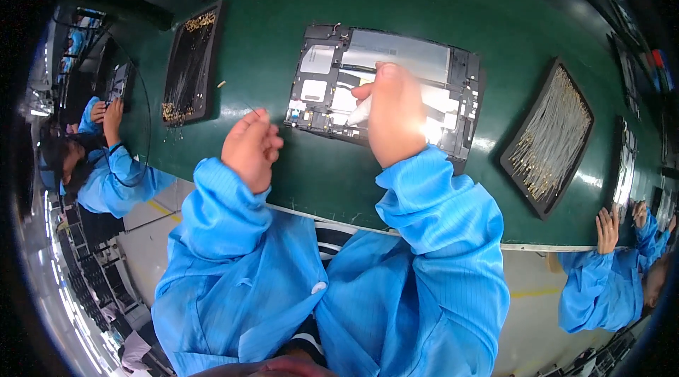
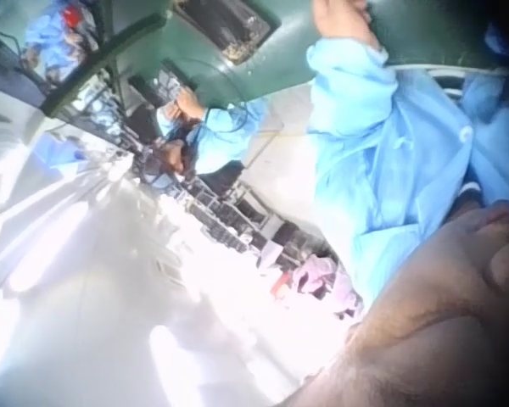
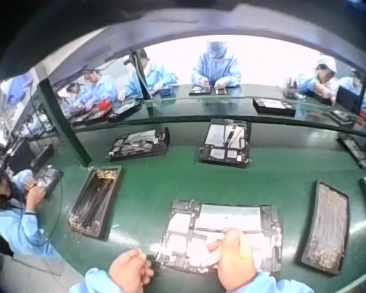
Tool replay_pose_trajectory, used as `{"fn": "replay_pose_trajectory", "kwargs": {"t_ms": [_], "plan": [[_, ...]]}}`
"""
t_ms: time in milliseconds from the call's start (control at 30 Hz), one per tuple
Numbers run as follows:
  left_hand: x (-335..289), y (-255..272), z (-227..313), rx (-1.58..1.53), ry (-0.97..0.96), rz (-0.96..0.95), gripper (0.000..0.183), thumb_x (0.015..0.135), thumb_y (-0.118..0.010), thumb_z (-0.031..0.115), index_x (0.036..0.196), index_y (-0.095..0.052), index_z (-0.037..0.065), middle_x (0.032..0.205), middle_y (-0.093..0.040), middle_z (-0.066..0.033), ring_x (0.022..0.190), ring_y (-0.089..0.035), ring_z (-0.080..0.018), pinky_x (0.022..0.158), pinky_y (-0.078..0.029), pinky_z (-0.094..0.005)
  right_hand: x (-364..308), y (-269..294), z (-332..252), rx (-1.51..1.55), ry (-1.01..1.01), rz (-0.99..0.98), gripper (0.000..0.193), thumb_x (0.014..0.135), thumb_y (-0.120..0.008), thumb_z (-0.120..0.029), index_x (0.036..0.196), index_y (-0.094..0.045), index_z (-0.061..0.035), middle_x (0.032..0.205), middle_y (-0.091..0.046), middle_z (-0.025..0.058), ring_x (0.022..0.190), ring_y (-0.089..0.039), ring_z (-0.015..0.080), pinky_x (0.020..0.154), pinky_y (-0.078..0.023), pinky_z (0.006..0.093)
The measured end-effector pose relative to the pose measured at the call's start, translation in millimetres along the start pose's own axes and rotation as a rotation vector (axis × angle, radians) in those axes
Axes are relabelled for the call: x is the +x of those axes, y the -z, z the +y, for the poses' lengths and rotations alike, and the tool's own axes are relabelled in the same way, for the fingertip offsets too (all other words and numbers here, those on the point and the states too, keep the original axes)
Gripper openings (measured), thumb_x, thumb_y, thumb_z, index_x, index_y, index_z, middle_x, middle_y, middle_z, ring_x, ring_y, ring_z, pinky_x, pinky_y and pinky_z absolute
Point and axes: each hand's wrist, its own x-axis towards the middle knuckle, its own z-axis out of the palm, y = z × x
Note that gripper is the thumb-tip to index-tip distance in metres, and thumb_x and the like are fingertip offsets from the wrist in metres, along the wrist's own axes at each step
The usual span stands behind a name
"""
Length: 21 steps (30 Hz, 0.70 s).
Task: The person assembles internal components of tablet screen assemblies by hand, attaching screen panels, battery packs, ribbon cables, and adhesive tape to tablet chassis. The person also cleans the components with a cleaning cloth and applies adhesive tape with a precision applicator.
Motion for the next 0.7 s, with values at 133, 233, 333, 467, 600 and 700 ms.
{"fn": "replay_pose_trajectory", "kwargs": {"t_ms": [133, 233, 333, 467, 600, 700], "plan": [[-35.9, 14.1, -3.6, 0.476, 0.344, -0.530, 0.033, 0.075, -0.053, 0.011, 0.105, -0.045, -0.002, 0.066, -0.051, -0.0041, 0.050, -0.049, -0.0081, 0.040, -0.036, -0.0189, -0.4, 0.8, -7.0, 0.109, -0.099, -0.006, 0.050, 0.085, -0.030, -0.041, 0.105, -0.035, 0.0049, 0.070, -0.053, 0.0123, 0.062, -0.052, 0.0163, 0.055, -0.044, 0.0270], [-34.6, 12.6, -13.5, 0.508, 0.427, -0.563, 0.036, 0.075, -0.052, 0.011, 0.106, -0.043, -0.003, 0.067, -0.051, -0.0044, 0.050, -0.048, -0.0083, 0.041, -0.035, -0.0186, -3.5, 1.0, -6.6, 0.120, -0.118, 0.013, 0.049, 0.085, -0.031, -0.041, 0.105, -0.036, 0.0039, 0.069, -0.053, 0.0114, 0.062, -0.052, 0.0155, 0.055, -0.043, 0.0259], [-18.4, 3.9, -10.9, 0.465, 0.408, -0.550, 0.036, 0.076, -0.049, 0.013, 0.108, -0.043, -0.003, 0.068, -0.049, -0.0045, 0.052, -0.046, -0.0086, 0.041, -0.036, -0.0197, -4.5, 1.9, -1.2, 0.025, 0.011, 0.018, 0.046, 0.085, -0.034, -0.039, 0.104, -0.039, 0.0024, 0.068, -0.053, 0.0105, 0.061, -0.051, 0.0140, 0.054, -0.042, 0.0245], [-0.1, -2.6, -7.5, 0.502, 0.384, -0.574, 0.034, 0.076, -0.049, 0.013, 0.107, -0.044, -0.002, 0.067, -0.049, -0.0045, 0.051, -0.046, -0.0090, 0.040, -0.035, -0.0196, -2.9, -4.8, -12.7, -0.006, -0.145, -0.040, 0.040, 0.083, -0.039, -0.034, 0.104, -0.044, 0.0005, 0.072, -0.054, 0.0108, 0.058, -0.050, 0.0118, 0.053, -0.041, 0.0232], [-1.3, -1.4, -8.8, 0.514, 0.409, -0.617, 0.033, 0.077, -0.049, 0.013, 0.106, -0.044, -0.001, 0.067, -0.049, -0.0045, 0.051, -0.046, -0.0091, 0.040, -0.035, -0.0196, 8.8, -9.7, -15.0, -0.411, -0.198, -0.385, 0.042, 0.078, -0.044, -0.030, 0.108, -0.046, -0.0011, 0.088, -0.057, 0.0124, 0.067, -0.055, 0.0174, 0.061, -0.044, 0.0266], [-1.4, -4.3, -9.9, 0.529, 0.386, -0.650, 0.031, 0.077, -0.048, 0.013, 0.105, -0.045, -0.001, 0.066, -0.048, -0.0042, 0.050, -0.046, -0.0091, 0.040, -0.035, -0.0195, 19.1, -13.7, -18.4, -0.820, -0.038, -0.547, 0.042, 0.073, -0.046, -0.030, 0.102, -0.051, -0.0002, 0.097, -0.054, 0.0173, 0.089, -0.052, 0.0302, 0.079, -0.040, 0.0335]]}}
